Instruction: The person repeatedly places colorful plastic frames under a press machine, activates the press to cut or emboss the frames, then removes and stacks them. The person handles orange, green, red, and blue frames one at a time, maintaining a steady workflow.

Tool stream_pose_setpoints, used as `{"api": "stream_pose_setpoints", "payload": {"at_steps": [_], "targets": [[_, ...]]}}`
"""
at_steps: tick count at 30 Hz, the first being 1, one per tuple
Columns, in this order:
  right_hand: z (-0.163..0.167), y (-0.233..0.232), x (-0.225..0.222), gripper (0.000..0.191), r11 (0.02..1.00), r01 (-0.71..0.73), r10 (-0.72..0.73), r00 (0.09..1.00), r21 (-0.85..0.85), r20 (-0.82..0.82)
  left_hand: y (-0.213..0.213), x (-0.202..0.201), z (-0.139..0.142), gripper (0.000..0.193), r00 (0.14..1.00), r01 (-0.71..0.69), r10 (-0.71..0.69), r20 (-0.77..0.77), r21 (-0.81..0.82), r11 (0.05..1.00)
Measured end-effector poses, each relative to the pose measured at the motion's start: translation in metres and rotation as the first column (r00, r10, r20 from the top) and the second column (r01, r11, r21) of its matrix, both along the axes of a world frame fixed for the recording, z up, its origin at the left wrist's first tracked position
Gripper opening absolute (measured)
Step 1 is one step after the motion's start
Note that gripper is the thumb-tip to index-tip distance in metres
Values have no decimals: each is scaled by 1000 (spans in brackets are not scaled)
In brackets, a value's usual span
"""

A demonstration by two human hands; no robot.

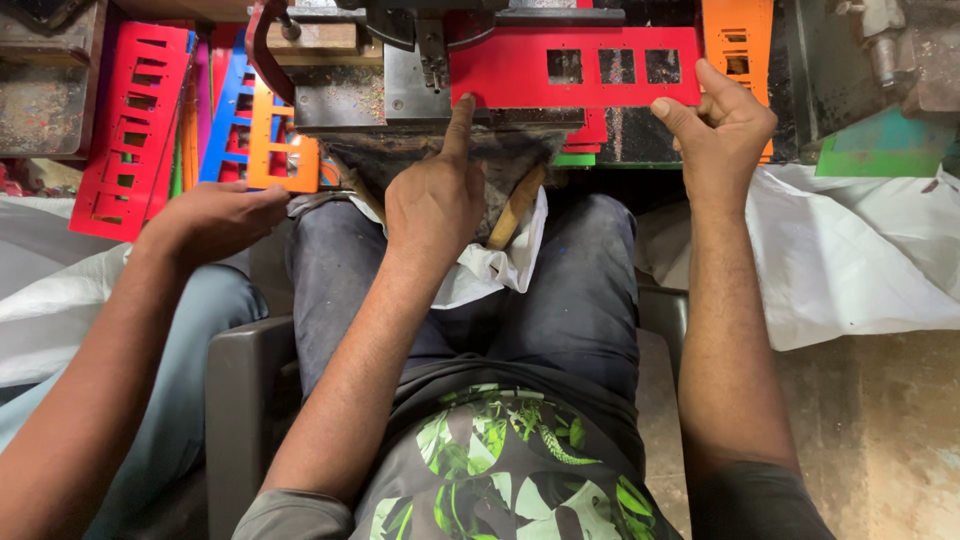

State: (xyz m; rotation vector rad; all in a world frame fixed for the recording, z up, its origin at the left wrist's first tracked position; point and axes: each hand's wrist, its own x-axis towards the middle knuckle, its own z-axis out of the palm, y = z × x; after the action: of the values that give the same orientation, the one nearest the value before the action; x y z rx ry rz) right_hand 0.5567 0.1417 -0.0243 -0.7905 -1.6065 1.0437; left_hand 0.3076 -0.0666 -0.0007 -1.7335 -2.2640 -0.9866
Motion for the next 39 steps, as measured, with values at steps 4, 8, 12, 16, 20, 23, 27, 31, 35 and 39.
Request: {"api": "stream_pose_setpoints", "payload": {"at_steps": [4, 8, 12, 16, 20, 23, 27, 31, 35, 39], "targets": [[1, -1, 0, 54, 1000, -5, 5, 1000, -4, -13, 0, 0, 0, 75, 1000, 1, -1, -6, 4, 1000], [4, -5, -4, 54, 1000, 13, -13, 1000, -9, 1, -3, -2, 0, 75, 1000, -13, 13, 11, -24, 1000], [2, -13, -24, 53, 1000, 16, -16, 1000, -1, 15, -13, -20, 2, 73, 998, -57, 55, -30, -80, 995], [-6, -30, -61, 52, 998, 40, -43, 997, 51, 64, -33, -54, 9, 65, 991, -112, 99, -87, -164, 980], [-2, -45, -79, 41, 992, -39, 33, 998, 120, 49, -46, -72, 11, 61, 984, -120, 99, -150, -137, 983], [6, -49, -80, 38, 995, -64, 60, 997, 76, 46, -46, -73, 7, 61, 984, -116, 96, -149, -131, 985], [7, -48, -82, 40, 987, -99, 100, 995, 123, 2, -43, -75, -1, 67, 984, -102, 81, -161, -126, 987], [1, -44, -80, 40, 987, -131, 133, 991, 90, -17, -44, -76, -11, 71, 982, -80, 62, -179, -91, 993], [-7, -42, -80, 43, 986, -120, 122, 993, 114, -6, -40, -77, -18, 75, 978, -78, 60, -202, -84, 993], [-16, -37, -82, 50, 984, -82, 86, 996, 160, -21, -40, -78, -22, 74, 976, -83, 61, -209, -98, 992]]}}
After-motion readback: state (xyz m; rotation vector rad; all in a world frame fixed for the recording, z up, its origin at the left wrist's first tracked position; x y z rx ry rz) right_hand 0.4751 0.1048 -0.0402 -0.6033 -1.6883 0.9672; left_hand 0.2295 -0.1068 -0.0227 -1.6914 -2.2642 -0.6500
